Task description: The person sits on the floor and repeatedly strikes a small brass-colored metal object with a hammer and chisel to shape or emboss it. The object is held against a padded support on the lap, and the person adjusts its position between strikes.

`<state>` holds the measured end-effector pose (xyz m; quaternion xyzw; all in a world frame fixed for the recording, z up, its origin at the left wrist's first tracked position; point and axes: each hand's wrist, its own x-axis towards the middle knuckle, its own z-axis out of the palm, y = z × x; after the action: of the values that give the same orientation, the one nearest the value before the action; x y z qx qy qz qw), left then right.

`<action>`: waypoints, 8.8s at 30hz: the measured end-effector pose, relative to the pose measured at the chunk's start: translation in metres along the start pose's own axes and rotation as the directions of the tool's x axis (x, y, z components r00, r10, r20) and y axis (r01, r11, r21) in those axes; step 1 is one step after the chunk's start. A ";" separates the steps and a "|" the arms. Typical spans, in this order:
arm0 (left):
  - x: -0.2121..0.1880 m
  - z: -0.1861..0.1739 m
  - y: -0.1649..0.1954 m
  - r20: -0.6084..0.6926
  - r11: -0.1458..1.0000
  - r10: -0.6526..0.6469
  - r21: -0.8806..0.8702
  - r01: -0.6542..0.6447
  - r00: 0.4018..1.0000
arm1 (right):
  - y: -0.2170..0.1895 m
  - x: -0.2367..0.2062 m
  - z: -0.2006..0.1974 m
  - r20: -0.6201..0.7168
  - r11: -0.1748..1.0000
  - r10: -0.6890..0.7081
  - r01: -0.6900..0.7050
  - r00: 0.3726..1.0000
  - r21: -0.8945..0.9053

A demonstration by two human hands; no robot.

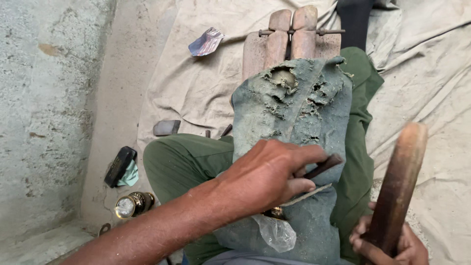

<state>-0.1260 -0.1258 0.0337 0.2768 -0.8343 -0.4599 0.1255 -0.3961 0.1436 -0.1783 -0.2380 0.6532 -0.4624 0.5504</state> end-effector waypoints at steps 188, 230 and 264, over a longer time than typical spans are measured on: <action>-0.052 0.007 -0.124 -0.406 0.787 0.467 -0.214 -0.578 0.786 | -0.235 0.014 -0.036 -0.003 0.355 -0.311 0.113 0.950 -0.928; -0.066 0.021 -0.147 -0.504 0.748 0.383 -0.323 -0.580 0.774 | -0.279 0.014 0.000 0.029 0.201 -0.238 0.079 0.971 -0.976; -0.083 0.028 -0.156 -0.624 0.705 0.360 -0.304 -0.640 0.693 | -0.293 0.023 0.025 0.068 0.140 -0.240 0.104 0.968 -0.985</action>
<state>-0.0174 -0.1243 -0.1085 0.0999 -0.6618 -0.5119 0.5385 -0.4371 -0.0178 0.0648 -0.5849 0.7923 -0.0017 0.1734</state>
